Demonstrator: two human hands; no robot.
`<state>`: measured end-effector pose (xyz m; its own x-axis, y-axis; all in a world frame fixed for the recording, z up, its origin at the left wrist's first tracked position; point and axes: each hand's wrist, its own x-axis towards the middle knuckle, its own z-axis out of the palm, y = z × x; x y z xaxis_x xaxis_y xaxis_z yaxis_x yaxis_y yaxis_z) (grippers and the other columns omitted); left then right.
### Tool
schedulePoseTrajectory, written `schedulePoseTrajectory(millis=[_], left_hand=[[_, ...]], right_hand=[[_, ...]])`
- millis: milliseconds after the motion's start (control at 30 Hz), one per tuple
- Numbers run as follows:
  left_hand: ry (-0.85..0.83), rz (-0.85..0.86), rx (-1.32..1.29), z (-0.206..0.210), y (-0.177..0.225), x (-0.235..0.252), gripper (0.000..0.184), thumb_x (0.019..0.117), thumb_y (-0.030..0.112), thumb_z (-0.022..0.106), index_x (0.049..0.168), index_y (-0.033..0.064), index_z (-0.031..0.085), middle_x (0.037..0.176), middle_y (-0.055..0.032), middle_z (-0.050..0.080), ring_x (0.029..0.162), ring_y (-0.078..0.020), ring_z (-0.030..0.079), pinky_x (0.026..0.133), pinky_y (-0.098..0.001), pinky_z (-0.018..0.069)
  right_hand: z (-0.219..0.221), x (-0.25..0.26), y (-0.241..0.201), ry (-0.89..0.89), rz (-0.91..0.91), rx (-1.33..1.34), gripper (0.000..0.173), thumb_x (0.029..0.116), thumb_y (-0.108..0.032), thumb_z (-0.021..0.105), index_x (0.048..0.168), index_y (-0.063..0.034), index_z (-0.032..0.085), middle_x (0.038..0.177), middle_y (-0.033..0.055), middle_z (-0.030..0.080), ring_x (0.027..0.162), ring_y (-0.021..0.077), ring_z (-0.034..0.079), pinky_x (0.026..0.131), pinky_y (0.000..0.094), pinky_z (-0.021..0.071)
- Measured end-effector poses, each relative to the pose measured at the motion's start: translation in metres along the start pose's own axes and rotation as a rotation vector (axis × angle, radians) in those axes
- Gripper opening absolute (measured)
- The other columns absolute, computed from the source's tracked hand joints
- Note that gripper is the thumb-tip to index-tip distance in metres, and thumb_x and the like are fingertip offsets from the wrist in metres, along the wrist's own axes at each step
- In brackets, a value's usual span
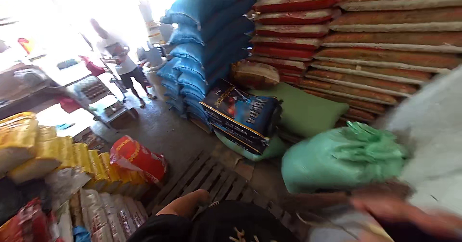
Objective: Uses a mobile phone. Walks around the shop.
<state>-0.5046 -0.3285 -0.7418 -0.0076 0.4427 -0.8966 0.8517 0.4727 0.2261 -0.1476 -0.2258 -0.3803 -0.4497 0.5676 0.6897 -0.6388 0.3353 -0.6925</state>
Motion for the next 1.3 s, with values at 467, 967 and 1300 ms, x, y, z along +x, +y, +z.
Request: schedulePoseTrajectory(millis=[467,967,1300], left_hand=[[0.014,0.009,-0.058,0.004,-0.007,0.01,0.044,0.1086,0.036,0.049,0.141,0.0087,0.061,0.141,-0.0189,0.061,0.134,-0.0342,0.057,0.113,-0.0564,0.0419],[0.034,-0.006,0.006,0.008,-0.01,0.021,0.043,0.1089,0.034,0.049,0.14,0.0072,0.061,0.142,-0.0191,0.061,0.136,-0.0339,0.055,0.116,-0.055,0.0389],[0.002,-0.007,0.039,0.011,0.004,0.006,0.042,0.11,0.031,0.046,0.143,0.0084,0.058,0.144,-0.0185,0.059,0.137,-0.0332,0.054,0.116,-0.0537,0.0392]], right_hand=[[-0.054,0.013,0.101,0.228,0.373,0.799,0.049,0.0845,-0.033,0.058,0.129,-0.0139,0.063,0.126,0.0216,0.067,0.103,0.0366,0.072,0.079,0.0487,0.0621],[-0.049,0.002,0.098,0.288,0.376,0.687,0.048,0.0814,-0.017,0.056,0.13,-0.0125,0.056,0.125,0.0228,0.067,0.1,0.037,0.073,0.076,0.0475,0.0629],[-0.05,-0.001,0.097,0.277,0.393,0.696,0.068,0.083,-0.06,0.069,0.132,-0.0137,0.06,0.12,0.0222,0.07,0.098,0.036,0.074,0.076,0.0461,0.0635]])
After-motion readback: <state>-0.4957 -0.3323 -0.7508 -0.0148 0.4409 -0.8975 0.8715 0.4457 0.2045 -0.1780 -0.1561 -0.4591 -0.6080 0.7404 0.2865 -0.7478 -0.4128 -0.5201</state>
